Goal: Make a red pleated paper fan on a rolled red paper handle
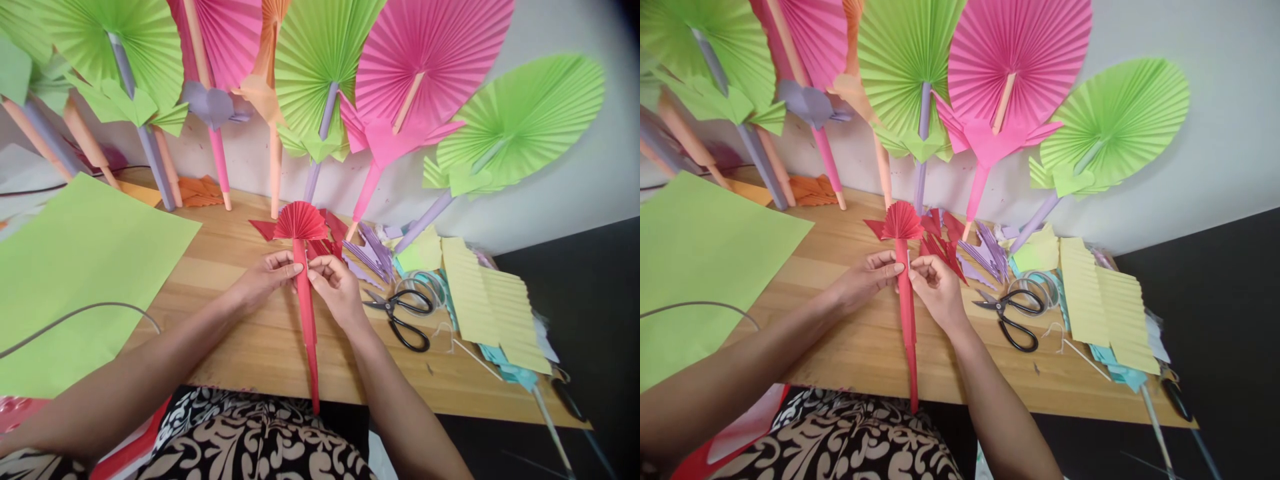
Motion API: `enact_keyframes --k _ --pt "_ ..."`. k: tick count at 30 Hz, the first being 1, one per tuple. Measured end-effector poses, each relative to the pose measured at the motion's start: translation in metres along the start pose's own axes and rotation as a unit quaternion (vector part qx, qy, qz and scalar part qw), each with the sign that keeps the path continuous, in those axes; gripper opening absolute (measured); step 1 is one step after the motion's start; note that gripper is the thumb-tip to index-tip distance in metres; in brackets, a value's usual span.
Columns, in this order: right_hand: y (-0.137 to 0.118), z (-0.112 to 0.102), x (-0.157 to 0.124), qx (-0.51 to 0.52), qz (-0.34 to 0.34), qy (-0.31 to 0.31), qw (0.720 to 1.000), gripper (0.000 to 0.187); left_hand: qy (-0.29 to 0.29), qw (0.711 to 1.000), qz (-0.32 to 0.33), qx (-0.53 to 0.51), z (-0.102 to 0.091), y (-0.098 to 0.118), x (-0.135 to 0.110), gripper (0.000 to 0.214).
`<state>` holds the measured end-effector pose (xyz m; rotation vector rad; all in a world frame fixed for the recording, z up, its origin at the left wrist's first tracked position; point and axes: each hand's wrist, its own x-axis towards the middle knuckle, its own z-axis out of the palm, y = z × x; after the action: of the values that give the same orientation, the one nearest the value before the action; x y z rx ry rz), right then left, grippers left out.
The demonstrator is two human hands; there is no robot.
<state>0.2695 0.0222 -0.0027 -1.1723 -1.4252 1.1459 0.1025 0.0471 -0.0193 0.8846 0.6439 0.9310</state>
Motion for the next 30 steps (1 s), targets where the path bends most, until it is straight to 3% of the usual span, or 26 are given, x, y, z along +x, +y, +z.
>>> enact_keyframes --k 10,30 --pt "0.0051 -0.0021 0.0004 -0.032 0.0 0.013 0.999 0.012 -0.005 1.0 -0.001 0.002 -0.0003 -0.001 -0.0006 0.023" --pt "0.0021 0.0 -0.0016 -0.045 0.008 0.009 0.999 0.015 0.041 0.997 0.011 0.06 0.0029 0.0023 0.0002 0.03"
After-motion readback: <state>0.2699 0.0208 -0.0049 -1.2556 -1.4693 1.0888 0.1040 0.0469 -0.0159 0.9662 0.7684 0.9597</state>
